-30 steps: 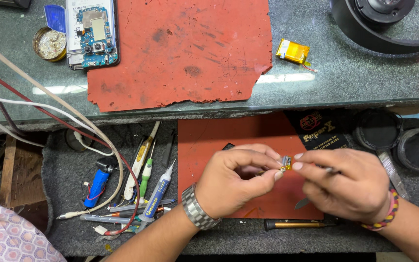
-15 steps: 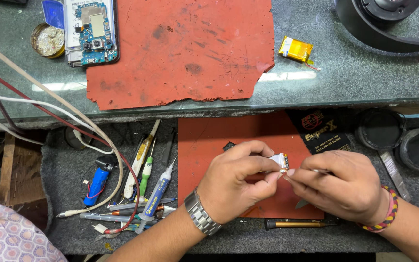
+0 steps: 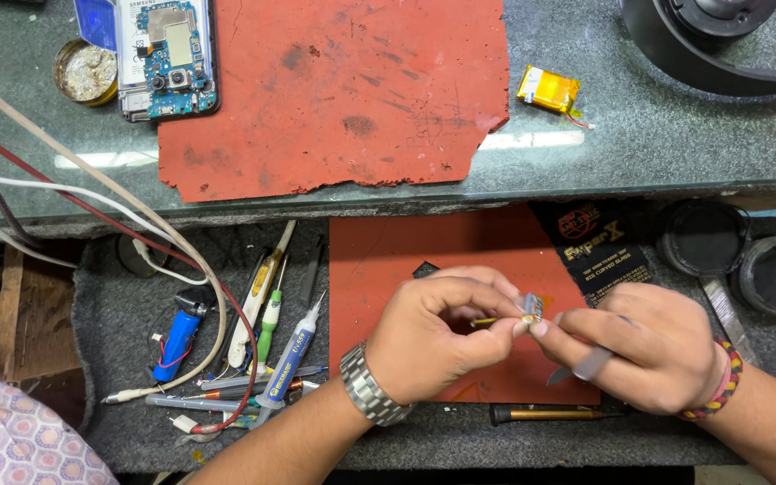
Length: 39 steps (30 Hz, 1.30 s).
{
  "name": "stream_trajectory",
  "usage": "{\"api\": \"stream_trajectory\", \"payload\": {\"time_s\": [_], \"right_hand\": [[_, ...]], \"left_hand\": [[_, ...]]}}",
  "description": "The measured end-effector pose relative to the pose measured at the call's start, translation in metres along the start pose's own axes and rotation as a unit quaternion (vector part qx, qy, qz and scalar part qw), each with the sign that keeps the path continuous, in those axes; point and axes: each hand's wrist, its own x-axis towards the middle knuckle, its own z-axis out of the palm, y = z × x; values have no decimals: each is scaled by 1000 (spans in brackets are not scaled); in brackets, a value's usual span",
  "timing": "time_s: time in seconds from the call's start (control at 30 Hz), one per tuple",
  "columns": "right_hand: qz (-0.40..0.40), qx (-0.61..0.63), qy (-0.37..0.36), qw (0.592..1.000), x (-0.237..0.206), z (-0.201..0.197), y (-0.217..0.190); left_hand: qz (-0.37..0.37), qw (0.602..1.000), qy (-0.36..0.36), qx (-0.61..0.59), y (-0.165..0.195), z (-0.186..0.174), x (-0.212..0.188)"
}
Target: The person works on a small yellow lithium battery at a repair bench, peeling and folding its outer wrapping and tab by hand, then uses tweezers and a blade to trim and press the folded edge, and finally sets the battery on the mat.
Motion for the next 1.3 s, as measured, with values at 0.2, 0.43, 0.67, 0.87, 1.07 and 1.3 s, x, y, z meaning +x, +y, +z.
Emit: {"api": "stream_trajectory", "payload": {"time_s": [0.2, 0.43, 0.67, 0.87, 1.07, 1.3], "right_hand": [[127, 48, 36, 990, -3, 7, 5], [218, 89, -11, 972, -18, 12, 15], [243, 114, -3, 963, -33, 19, 22], [271, 121, -6, 955, -37, 18, 22], [254, 113, -8, 960, -30, 17, 24], [261, 147, -6, 954, -21, 14, 19]], "left_hand": [[168, 886, 38, 430, 3, -10, 6], [186, 856, 30, 482, -2, -5, 13], [199, 868, 46, 452, 32, -8, -3], [219, 874, 65, 429, 69, -23, -47], [191, 842, 219, 455, 87, -53, -80], [161, 799, 387, 432, 66, -68, -111]]}}
